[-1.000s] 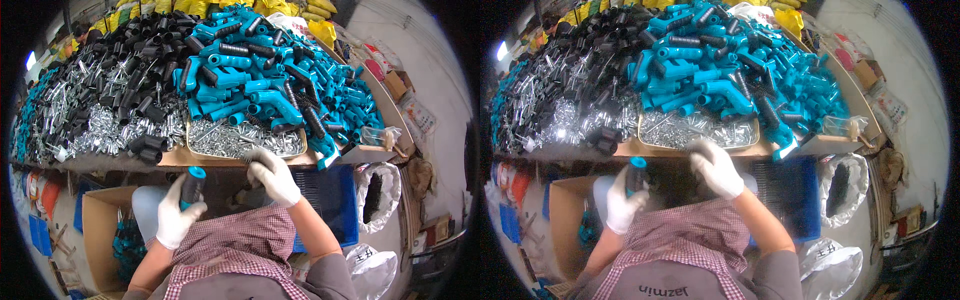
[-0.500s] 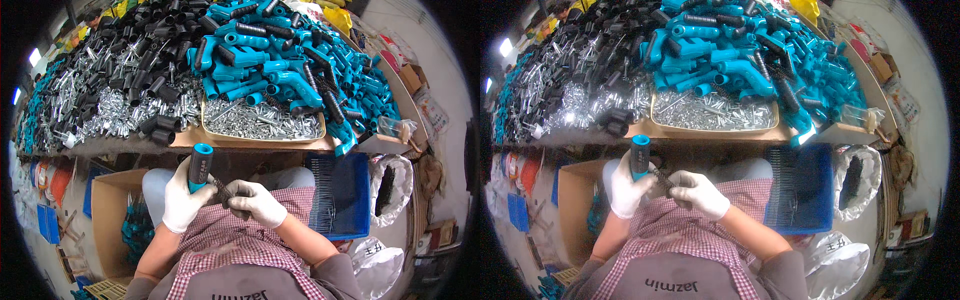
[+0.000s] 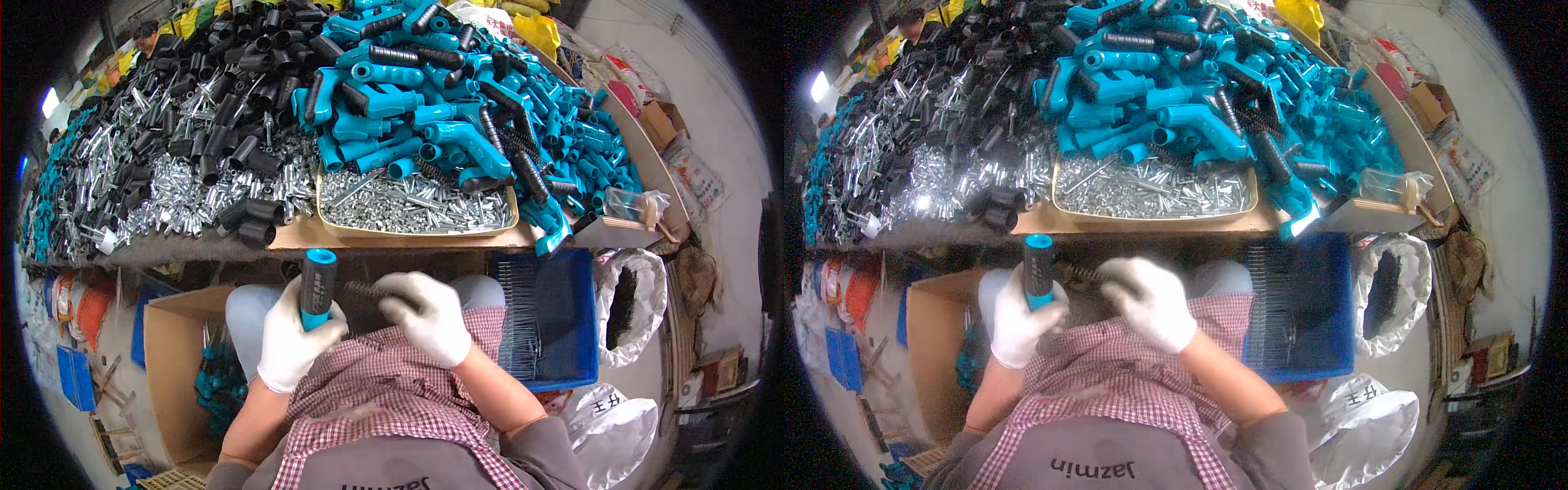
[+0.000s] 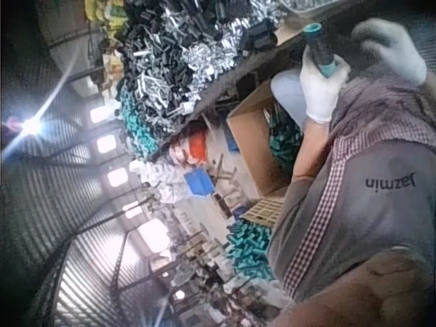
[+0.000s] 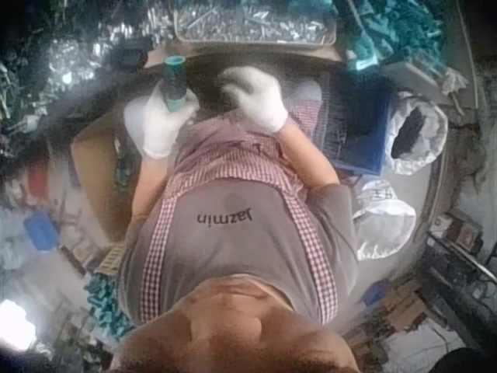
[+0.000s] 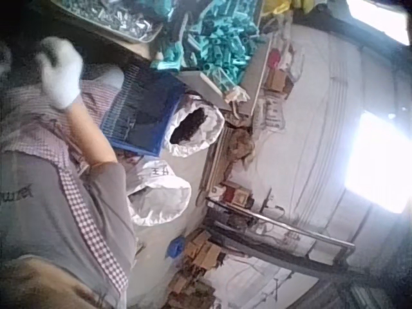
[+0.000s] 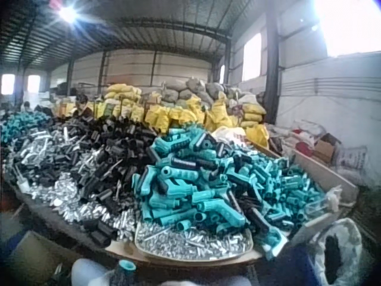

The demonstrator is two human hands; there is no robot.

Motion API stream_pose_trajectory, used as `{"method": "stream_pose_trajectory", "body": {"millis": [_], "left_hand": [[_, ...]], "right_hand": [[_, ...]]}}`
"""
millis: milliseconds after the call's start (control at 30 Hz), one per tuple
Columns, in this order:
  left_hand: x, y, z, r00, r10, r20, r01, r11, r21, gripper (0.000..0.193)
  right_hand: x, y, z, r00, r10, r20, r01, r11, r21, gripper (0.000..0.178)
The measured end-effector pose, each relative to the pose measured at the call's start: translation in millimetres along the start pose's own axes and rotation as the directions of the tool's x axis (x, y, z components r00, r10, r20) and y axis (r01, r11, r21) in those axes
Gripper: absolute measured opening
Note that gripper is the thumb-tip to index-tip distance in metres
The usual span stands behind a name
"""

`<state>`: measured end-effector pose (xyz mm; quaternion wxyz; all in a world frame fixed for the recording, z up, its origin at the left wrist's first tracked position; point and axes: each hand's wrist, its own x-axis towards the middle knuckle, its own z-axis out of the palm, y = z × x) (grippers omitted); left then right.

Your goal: The person assembles tools by fitting metal pins, tubes, and springs together, securing plastic handle casings onto the assemblies, and placing the completed tools into a cardboard box.

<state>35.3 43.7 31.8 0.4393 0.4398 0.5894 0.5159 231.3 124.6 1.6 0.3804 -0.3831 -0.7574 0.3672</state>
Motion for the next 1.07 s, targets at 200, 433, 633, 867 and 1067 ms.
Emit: {"method": "stream_pose_trajectory", "body": {"millis": [200, 433, 633, 867, 1067], "left_hand": [[-3.9, -3.7, 1.5, 0.997, -0.071, 0.013, 0.072, 0.993, -0.098, 0.046], [-6.5, -5.3, -2.5, 0.974, -0.154, 0.167, 0.183, 0.967, -0.177, 0.034], [-10.7, -13.6, -7.5, 0.969, -0.227, 0.096, 0.241, 0.953, -0.183, 0.033], [-10.3, -16.1, -8.4, 0.967, -0.247, 0.064, 0.254, 0.947, -0.194, 0.032], [-14.7, -20.6, -10.1, 0.975, -0.203, 0.091, 0.218, 0.956, -0.195, 0.028]], "right_hand": [[33.7, 2.9, -45.8, 0.96, -0.277, -0.05, 0.221, 0.851, -0.476, 0.021], [-4.0, -3.0, -6.3, 0.914, -0.3, 0.274, 0.383, 0.863, -0.331, 0.029], [-5.8, -0.1, -4.7, 0.972, -0.204, 0.121, 0.231, 0.93, -0.286, 0.028], [-15.3, 1.2, 1.8, 0.964, -0.205, 0.169, 0.233, 0.958, -0.167, 0.029], [-13.9, -5.8, 1.2, 0.957, -0.113, 0.267, 0.134, 0.989, -0.062, 0.036]]}}
